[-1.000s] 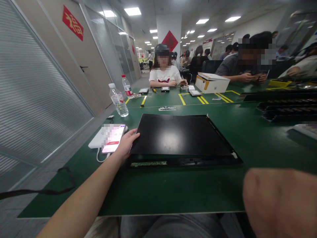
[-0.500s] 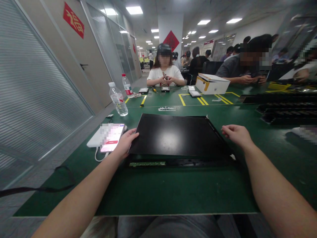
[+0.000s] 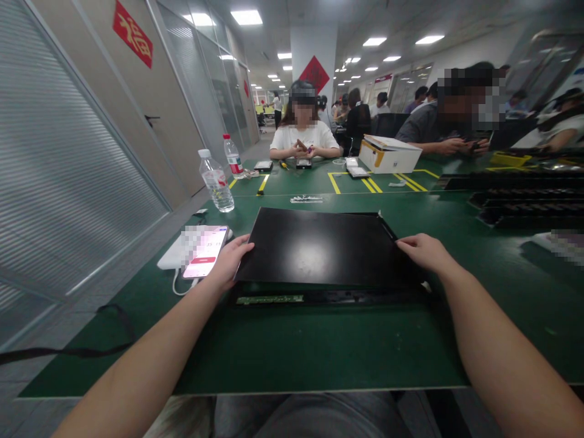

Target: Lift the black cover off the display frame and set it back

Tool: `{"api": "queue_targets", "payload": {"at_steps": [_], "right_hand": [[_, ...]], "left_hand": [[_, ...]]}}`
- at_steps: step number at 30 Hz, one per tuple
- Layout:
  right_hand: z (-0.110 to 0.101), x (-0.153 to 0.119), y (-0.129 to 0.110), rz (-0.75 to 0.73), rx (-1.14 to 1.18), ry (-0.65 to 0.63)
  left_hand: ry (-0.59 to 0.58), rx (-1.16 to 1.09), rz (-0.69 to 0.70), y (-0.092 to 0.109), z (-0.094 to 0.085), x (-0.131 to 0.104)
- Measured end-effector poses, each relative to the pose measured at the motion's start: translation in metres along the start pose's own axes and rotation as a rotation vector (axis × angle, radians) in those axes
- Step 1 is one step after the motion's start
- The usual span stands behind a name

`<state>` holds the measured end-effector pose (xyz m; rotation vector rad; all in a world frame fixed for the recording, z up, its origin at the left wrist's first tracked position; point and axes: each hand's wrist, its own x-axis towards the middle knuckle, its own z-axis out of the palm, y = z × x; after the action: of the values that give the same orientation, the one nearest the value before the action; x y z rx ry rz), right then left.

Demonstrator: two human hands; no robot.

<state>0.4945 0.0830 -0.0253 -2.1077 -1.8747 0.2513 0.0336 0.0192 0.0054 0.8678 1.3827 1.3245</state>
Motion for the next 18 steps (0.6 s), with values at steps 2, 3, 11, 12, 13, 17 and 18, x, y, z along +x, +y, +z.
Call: {"api": "queue_targets", "payload": {"at_steps": [2,3,11,12,13,17,18], "right_hand": [[0.001,0.0,-0.001,0.004,0.01,-0.006],[0.002,0.001,-0.001,0.002,0.013,-0.009],[0.01,0.003,0.004,0.068,0.079,-0.014],[0.01,0.003,0.004,0.076,0.101,-0.015],[0.011,0.003,0.005,0.082,0.12,-0.018],[0.015,0.005,0.009,0.097,0.166,-0.03],[0.015,0.005,0.01,0.097,0.171,-0.029]], "left_hand": [[0.001,0.008,0.009,-0.001,-0.001,0.001],[0.003,0.013,0.016,-0.002,-0.001,0.002],[0.067,0.055,0.012,-0.002,0.0,0.002],[0.072,0.061,0.011,-0.001,0.0,0.002],[0.076,0.066,0.011,-0.001,0.0,0.002],[0.067,0.064,0.02,-0.003,0.0,0.002],[0.059,0.06,0.025,-0.003,-0.001,0.002]]}}
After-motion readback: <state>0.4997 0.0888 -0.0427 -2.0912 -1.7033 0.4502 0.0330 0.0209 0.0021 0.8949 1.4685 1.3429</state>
